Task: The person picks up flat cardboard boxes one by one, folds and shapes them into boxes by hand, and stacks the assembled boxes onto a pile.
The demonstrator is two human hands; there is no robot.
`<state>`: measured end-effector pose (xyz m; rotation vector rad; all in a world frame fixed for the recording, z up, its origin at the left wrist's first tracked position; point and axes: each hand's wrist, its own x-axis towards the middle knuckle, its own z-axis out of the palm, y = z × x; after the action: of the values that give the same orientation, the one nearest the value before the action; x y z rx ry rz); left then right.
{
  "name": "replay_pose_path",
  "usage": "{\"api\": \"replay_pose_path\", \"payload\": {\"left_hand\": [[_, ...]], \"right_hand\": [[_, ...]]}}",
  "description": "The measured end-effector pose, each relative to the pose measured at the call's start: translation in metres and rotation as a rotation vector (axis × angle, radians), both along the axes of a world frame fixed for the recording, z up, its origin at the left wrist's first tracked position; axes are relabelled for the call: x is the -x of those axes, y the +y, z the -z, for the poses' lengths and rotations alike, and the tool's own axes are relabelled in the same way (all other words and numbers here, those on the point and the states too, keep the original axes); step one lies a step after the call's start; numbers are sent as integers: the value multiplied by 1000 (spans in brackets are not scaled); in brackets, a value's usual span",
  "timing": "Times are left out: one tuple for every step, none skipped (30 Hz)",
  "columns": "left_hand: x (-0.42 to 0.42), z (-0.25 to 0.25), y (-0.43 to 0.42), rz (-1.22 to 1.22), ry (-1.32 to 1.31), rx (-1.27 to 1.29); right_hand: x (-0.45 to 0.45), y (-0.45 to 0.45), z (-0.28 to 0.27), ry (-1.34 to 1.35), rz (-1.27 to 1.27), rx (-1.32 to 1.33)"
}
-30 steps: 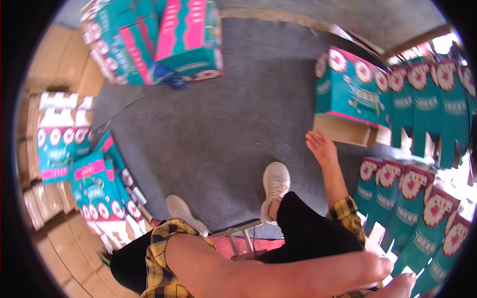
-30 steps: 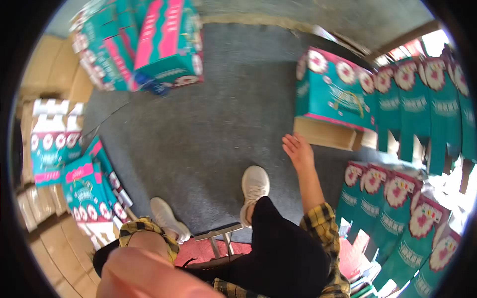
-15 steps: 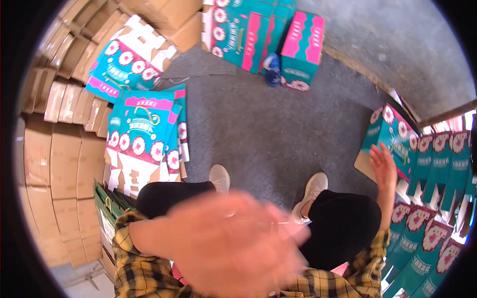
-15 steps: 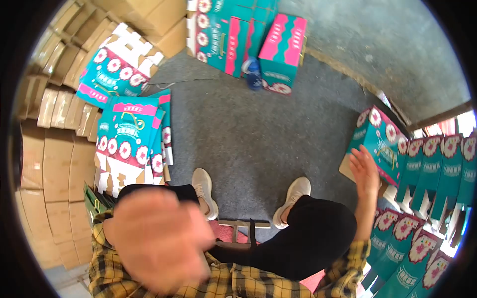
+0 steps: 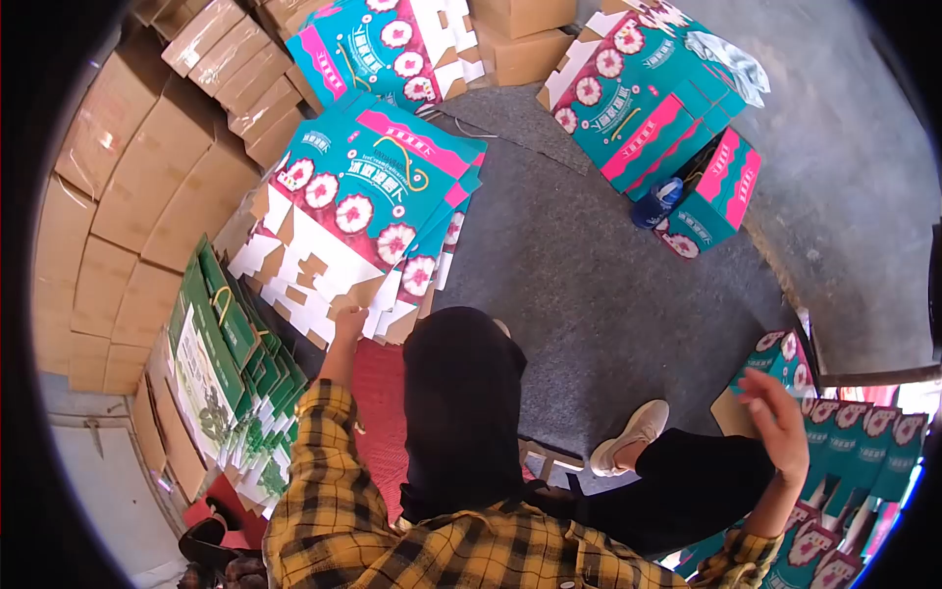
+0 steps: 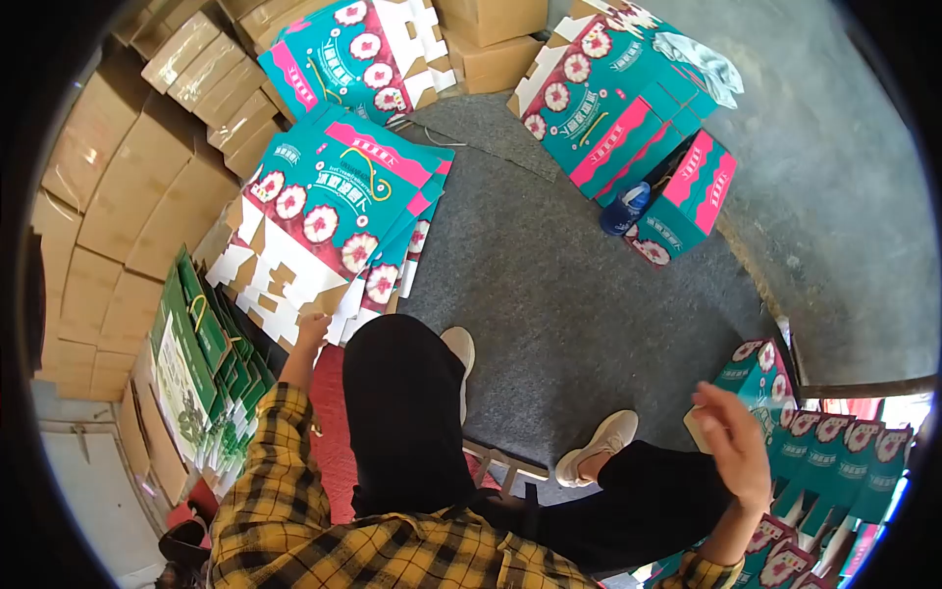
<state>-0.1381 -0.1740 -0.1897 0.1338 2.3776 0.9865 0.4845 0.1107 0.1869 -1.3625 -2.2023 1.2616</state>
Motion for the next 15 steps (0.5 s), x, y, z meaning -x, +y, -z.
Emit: {"api": "replay_pose_path", "payload": {"left_hand": [[8, 31, -4, -9, -12, -1], [15, 56, -7, -138, 179, -110], [19, 70, -9, -269, 372, -215], [18, 56, -8, -223, 417, -226], [17, 45, -6, -233, 411, -221], [16, 35, -6, -144, 464, -144], [19, 33, -6, -51, 515, -65], [28, 34, -5, 77, 574, 128], [36, 35, -2, 75, 570, 135], [42, 35, 5, 38, 487, 208], [45, 33, 12, 1, 403, 278], [46, 32, 18, 1, 398, 280], [49, 32, 23, -239, 176, 113], [50, 33, 26, -473, -48, -57], [52, 32, 25, -474, -51, -57]], "right_hand": [[15, 1, 2, -66, -142, 2], [25, 3, 6, -132, -285, 5], [31, 6, 15, -142, -294, 4], [32, 10, 27, -107, -269, 134], [33, 15, 40, -72, -242, 266], [30, 20, 52, -39, -212, 340], [28, 23, 59, -44, -220, 346], [26, 25, 65, -84, -172, 343], [27, 26, 69, -123, -122, 340], [30, 26, 71, -127, -122, 345], [32, 25, 72, -106, -116, 353], [35, 25, 72, -84, -111, 359], [38, 25, 73, -88, -112, 361], [40, 25, 75, -90, -115, 370], [42, 24, 78, -93, -118, 379]]}}
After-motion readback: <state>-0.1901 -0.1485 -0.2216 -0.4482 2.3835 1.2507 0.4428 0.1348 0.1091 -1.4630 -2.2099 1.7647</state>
